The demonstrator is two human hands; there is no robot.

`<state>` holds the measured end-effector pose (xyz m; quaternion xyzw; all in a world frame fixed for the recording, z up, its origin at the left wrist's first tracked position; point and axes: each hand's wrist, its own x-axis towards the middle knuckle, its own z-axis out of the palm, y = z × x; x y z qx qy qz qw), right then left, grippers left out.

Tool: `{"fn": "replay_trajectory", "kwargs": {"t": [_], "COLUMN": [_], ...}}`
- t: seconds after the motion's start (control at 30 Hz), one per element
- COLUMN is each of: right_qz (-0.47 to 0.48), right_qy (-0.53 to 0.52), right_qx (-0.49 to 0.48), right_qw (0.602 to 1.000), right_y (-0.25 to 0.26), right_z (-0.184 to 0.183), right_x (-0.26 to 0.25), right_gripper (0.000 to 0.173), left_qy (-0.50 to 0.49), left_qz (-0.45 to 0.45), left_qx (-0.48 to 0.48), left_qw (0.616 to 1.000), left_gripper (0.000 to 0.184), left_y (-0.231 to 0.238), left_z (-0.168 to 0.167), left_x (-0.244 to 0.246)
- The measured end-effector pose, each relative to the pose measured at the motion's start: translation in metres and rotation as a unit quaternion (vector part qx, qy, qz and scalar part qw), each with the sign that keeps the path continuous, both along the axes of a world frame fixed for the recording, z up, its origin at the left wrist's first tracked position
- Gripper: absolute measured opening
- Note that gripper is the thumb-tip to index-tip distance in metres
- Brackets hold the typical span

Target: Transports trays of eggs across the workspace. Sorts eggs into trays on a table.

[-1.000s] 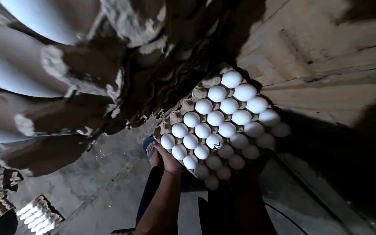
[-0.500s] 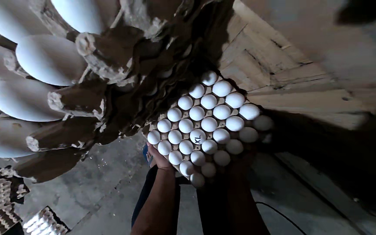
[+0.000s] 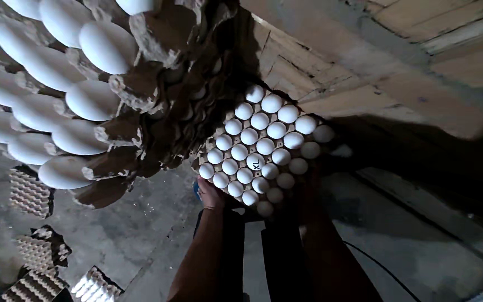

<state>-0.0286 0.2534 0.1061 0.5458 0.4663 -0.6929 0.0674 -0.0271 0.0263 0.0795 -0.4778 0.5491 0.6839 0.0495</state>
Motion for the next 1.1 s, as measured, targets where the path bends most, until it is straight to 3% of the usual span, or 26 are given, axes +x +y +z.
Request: {"fn": "replay_trajectory", "kwargs": {"t": [0.1, 0.17, 0.33, 0.47, 0.6, 0.77, 0.97, 1.1], "right_qz": [0.003, -0.006, -0.007, 0.074, 0.046, 0.005, 0.101, 0.111], "right_qy": [0.001, 0.032, 0.054, 0.012, -0.021, 0.0, -0.06, -0.052], "right_qx": [-0.015, -0.035, -0.072, -0.072, -0.108, -0.19, -0.086, -0.114], "right_qw": [1.0, 0.999, 0.996, 0.995, 0.993, 0.982, 0.989, 0.986], "right_y": [0.008, 0.012, 0.015, -0.002, -0.025, -0.049, -0.037, -0.044], "right_z": [0.001, -0.002, 0.002, 0.045, 0.051, 0.039, 0.013, 0.014], "right_x": [0.007, 0.008, 0.022, 0.044, 0.066, 0.078, 0.08, 0.074], "right_gripper": [0.05, 0.043, 0.056, 0.059, 0.08, 0.072, 0.084, 0.08], "left_qy": [-0.044, -0.055, -0.091, -0.116, -0.1, -0.111, -0.052, -0.018], "left_qz": [-0.011, 0.007, 0.041, 0.034, 0.035, 0.102, 0.042, 0.032], "left_qx": [-0.023, 0.025, 0.076, 0.096, 0.103, 0.166, 0.239, 0.281], "left_qw": [0.999, 0.998, 0.992, 0.988, 0.989, 0.974, 0.969, 0.959], "left_gripper": [0.074, 0.073, 0.069, 0.074, 0.075, 0.075, 0.081, 0.074], "left_y": [0.002, 0.003, -0.004, -0.018, -0.028, -0.018, 0.003, 0.021], "left_z": [0.007, 0.014, 0.042, 0.059, 0.048, 0.028, 0.015, 0.027], "left_x": [0.009, 0.016, 0.033, 0.054, 0.063, 0.056, 0.047, 0.016]}}
